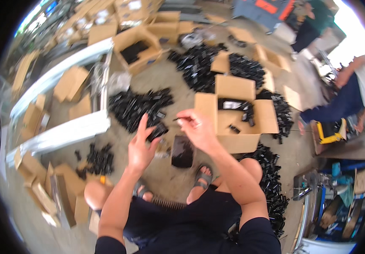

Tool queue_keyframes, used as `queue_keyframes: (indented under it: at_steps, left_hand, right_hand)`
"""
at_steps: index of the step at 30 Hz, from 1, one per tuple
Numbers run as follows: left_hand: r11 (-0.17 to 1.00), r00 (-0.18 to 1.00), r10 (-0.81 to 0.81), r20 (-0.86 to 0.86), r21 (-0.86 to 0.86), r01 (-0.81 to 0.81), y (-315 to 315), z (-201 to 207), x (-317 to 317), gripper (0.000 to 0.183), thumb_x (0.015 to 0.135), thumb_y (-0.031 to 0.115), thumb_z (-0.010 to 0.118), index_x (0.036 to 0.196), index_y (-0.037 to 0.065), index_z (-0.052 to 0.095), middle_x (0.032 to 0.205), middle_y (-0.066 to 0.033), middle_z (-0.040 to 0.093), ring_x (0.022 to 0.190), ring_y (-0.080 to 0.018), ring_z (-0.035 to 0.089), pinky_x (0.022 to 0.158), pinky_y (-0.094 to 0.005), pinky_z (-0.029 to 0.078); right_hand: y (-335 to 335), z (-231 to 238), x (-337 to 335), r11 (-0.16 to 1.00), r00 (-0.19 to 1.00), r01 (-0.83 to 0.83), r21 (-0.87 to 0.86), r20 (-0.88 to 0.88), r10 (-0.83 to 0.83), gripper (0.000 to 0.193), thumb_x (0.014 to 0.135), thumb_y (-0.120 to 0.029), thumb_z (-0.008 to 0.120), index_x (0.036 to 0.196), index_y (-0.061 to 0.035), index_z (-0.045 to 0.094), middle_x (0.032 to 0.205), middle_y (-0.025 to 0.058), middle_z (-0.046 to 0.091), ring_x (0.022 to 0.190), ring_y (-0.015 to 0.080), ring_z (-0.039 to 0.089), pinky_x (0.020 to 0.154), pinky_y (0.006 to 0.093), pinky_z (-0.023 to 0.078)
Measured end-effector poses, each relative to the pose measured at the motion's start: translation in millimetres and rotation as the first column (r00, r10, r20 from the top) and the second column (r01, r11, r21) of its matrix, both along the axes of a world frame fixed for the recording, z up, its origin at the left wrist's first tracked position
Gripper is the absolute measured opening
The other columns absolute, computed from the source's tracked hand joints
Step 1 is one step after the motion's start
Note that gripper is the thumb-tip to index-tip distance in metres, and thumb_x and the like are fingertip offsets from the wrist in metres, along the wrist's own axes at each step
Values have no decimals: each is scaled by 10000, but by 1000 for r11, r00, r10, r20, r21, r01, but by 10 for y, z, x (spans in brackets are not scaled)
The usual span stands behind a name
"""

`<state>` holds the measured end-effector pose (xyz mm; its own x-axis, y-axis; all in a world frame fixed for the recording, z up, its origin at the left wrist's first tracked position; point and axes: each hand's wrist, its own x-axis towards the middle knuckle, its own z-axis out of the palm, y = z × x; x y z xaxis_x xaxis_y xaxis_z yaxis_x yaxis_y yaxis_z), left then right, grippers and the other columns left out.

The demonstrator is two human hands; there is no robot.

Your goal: The person joins small black metal components together by hand and places the finished units into a cardboard box.

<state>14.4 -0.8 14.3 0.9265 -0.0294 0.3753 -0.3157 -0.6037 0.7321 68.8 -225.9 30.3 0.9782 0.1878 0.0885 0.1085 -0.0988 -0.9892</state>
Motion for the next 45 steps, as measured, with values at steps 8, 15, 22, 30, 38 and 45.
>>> queue_keyframes:
  at_steps: [8, 15, 22, 30, 38, 45]
  left_hand:
    - [983, 988, -38, 149, 182, 11, 38, -161, -19, 950, 764, 3, 819, 1582, 44, 336, 1066, -99, 744, 962, -287, 719, 777, -373, 600]
    - [963, 972, -76, 224, 270, 13, -26, -187, -6, 934, 759, 8, 804, 1577, 30, 354, 954, -86, 719, 872, -263, 692, 691, -382, 584]
    - [948, 975, -81, 206, 319, 11, -29, -220, 17, 892, 785, 20, 760, 1578, 18, 350, 886, -70, 682, 797, -251, 659, 660, -380, 564]
    - [998, 997, 63, -47, 34, -61, 53, -262, -4, 624, 828, 57, 802, 1400, 71, 551, 1018, -140, 749, 890, -286, 732, 762, -377, 584]
    - [632, 928, -40, -370, -729, -263, 189, -279, 160, 248, 943, 30, 733, 1162, -54, 654, 1032, -164, 756, 880, -151, 710, 759, -281, 583]
    - [260, 938, -139, -316, -926, -273, 320, -112, 96, 189, 991, 46, 663, 1174, 19, 625, 1131, -231, 723, 938, -278, 748, 780, -351, 632]
  right_hand:
    - [305, -66, -98, 956, 864, -66, -286, 463, 198, 127, 890, 27, 714, 1015, 2, 707, 963, 103, 659, 798, 222, 656, 672, 307, 523]
    - [365, -133, -72, 866, 703, -1, -500, 616, 356, 191, 810, 7, 736, 994, -25, 696, 957, 87, 630, 898, 283, 640, 714, 383, 548]
    - [467, -262, -158, 718, 732, 51, -694, 515, 445, 223, 796, -24, 692, 1018, -36, 682, 952, 69, 614, 956, 280, 636, 736, 391, 572]
    - [420, -156, 25, 840, 863, 56, -540, 449, 231, 233, 881, -102, 717, 1095, -13, 693, 944, 164, 635, 903, 368, 646, 764, 452, 531]
    - [118, -1278, 438, 642, 968, -5, -767, 157, 196, 148, 910, -156, 667, 936, -41, 756, 973, 142, 705, 948, 322, 673, 860, 428, 538]
    - [1005, -2486, 235, 121, 796, -133, -984, -33, 604, 193, 895, -214, 617, 920, -135, 791, 1046, 47, 748, 1096, 235, 640, 917, 404, 486]
